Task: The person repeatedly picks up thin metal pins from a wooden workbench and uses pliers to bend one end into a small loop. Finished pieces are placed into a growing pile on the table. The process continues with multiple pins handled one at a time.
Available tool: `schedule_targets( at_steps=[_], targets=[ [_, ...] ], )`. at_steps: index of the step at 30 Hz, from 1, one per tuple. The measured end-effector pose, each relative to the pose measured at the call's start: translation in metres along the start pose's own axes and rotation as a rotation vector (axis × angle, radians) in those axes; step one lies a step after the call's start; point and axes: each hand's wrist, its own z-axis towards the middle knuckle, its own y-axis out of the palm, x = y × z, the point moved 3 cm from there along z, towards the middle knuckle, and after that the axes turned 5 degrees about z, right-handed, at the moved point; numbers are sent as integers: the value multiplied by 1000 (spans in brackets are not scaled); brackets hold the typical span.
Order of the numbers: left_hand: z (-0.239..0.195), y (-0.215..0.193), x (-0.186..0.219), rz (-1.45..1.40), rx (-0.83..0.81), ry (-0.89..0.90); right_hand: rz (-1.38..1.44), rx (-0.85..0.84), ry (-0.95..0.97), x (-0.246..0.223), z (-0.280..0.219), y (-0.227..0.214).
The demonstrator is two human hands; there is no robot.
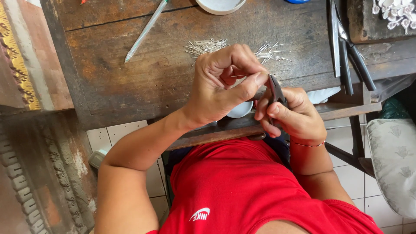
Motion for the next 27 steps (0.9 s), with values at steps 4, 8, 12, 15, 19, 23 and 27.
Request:
schedule_targets(
  at_steps=[4,8,12,15,19,23,27],
  targets=[
    [0,2,3,-108,17,-26,-154,57,16,-8,8,8],
    [-4,0,0,-91,21,-110,-237,58,-59,-16,5,8],
    [-7,2,-5,-72,44,-58,-425,122,-78,-25,7,15],
    [-9,4,-7,-35,84,-35,-602,176,-141,-23,5,17],
    [-12,7,-8,21,95,-25,-706,276,-171,-21,6,26],
    [-15,12,-9,-49,133,5,-978,390,-299,-11,2,24],
    [-17,15,-12,-50,163,16,-1485,573,-581,9,1,21]
  ],
)
